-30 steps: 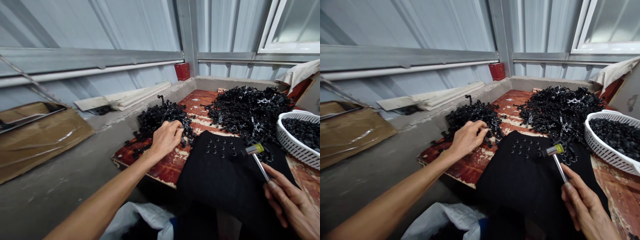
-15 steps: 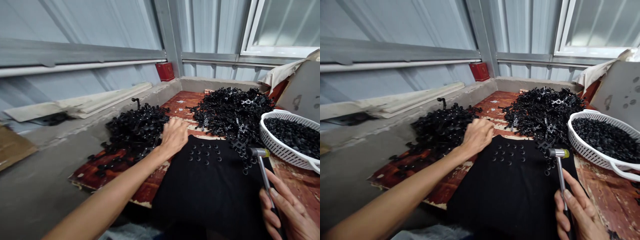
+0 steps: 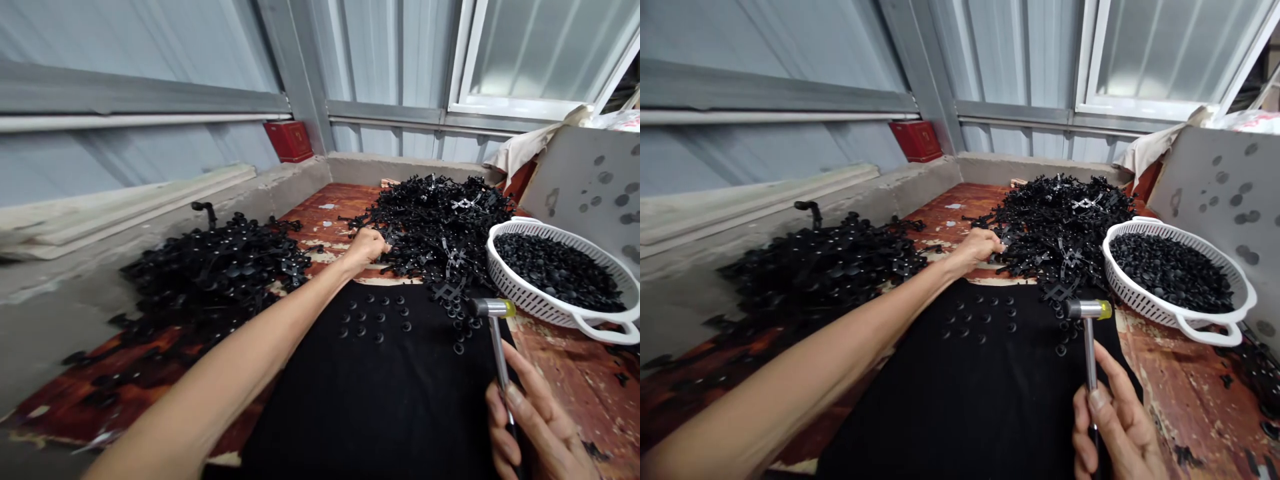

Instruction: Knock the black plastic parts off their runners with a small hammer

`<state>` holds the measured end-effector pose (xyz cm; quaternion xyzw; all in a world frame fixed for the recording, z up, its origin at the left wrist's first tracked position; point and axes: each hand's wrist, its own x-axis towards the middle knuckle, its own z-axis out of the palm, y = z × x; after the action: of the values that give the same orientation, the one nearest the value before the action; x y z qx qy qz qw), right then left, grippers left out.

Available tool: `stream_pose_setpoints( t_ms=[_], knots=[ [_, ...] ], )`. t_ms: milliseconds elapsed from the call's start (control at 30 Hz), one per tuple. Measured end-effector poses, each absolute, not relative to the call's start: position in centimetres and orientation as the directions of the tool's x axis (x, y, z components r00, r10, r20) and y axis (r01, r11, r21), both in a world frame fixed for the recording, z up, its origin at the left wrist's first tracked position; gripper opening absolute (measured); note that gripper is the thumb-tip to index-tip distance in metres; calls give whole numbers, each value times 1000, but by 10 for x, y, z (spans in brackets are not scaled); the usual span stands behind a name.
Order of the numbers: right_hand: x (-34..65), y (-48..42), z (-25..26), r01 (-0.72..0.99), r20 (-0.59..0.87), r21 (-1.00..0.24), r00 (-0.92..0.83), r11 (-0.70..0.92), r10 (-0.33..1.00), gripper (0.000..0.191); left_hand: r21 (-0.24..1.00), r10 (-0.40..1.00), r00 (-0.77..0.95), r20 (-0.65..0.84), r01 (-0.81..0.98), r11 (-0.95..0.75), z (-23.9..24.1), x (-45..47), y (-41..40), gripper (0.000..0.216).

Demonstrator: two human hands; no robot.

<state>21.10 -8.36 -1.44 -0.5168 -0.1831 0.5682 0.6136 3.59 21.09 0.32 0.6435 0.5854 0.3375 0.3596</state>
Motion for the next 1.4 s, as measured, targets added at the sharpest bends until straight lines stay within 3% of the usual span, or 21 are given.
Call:
stream_pose_setpoints(
  t_ms=[267,400,533,667,800,967,1167,1400],
  knots=[
    [210,-83,-13,-506,-270,-857,276,-99,923,62,985,897,428,-111,166,42,39,51,134,20],
    [212,-85,-16,-507,-230,-859,272,-64,934,57,978,839,511,-186,10,210,44,40,100,29],
    [218,-86,-24,-464,-198,-882,209,-81,958,44,940,799,535,-276,-24,340,43,14,74,40],
    [217,-81,-24,-358,-205,-920,84,-162,975,28,953,820,512,-256,-7,302,40,-1,44,32],
    [197,-65,-4,-240,-166,-957,-13,-164,986,32,966,806,542,-239,47,255,32,3,11,28],
    [167,-46,16,-41,-170,-984,-106,-175,980,31,946,787,548,-283,22,325,21,4,-14,27],
    [148,-42,10,-18,-214,-975,-194,-222,957,25,917,778,528,-340,4,398,15,-15,-22,29],
    [139,-41,5,-11,-259,-964,-162,-265,952,23,841,744,491,-453,-40,539,10,-31,-21,40]
  ],
)
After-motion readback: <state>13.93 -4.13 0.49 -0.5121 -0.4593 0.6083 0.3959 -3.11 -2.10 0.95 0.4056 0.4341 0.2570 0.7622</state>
